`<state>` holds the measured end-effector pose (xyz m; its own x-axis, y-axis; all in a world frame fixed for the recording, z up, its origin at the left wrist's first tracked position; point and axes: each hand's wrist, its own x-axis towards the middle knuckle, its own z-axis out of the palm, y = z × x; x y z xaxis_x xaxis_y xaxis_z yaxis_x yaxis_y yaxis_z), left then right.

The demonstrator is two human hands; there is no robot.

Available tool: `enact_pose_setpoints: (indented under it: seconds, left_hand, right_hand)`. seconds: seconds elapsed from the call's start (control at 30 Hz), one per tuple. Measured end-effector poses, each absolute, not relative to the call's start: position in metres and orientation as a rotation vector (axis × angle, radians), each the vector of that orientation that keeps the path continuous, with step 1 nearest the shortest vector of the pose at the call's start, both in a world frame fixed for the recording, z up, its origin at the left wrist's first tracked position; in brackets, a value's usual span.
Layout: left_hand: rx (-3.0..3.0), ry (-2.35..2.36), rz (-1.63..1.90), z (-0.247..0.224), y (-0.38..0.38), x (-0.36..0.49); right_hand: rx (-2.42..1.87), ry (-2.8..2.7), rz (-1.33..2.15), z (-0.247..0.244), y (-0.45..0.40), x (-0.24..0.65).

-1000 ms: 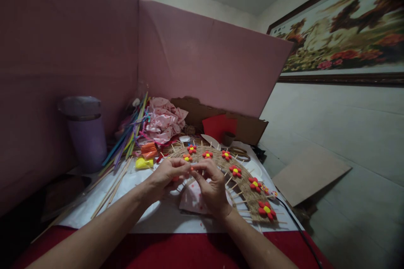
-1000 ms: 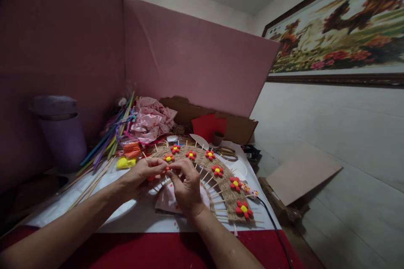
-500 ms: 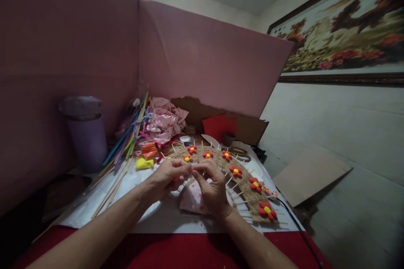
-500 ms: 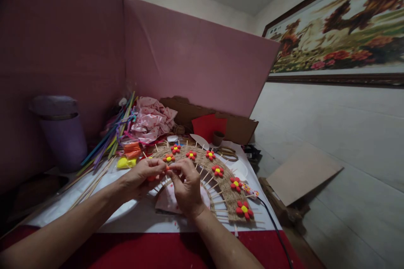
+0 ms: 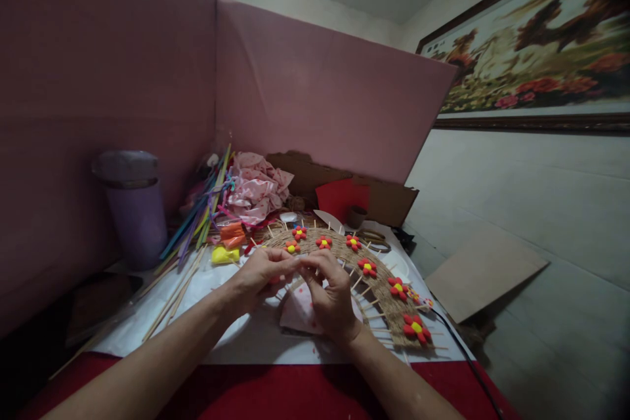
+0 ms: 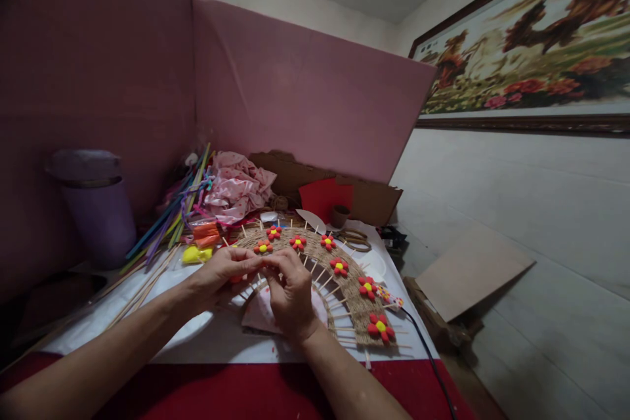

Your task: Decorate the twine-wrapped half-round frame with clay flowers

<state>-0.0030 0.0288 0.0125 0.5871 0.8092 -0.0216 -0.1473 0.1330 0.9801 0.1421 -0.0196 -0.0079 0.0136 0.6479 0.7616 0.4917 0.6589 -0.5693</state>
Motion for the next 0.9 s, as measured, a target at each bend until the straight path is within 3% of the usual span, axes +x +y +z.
enact_pose_setpoints:
  seconds: [0.5,0.77,0.9]
  left_hand:
    - [1.274,0.691,0.773,0.016,0.027,-0.003]
    - [1.63,1.031,1.378,0.02,0.048,-0.016]
    - [2.004,1.367,1.397,0.019,0.06,-0.029]
  right_hand:
    - [-0.98,-1.658,0.129,-0.006,-0.021,0.143]
    - [-1.155,-1.62,0.054,-0.011,-0.016,0.144]
    - [-1.269,-1.632,0.016,-0.01,-0.009,0.143]
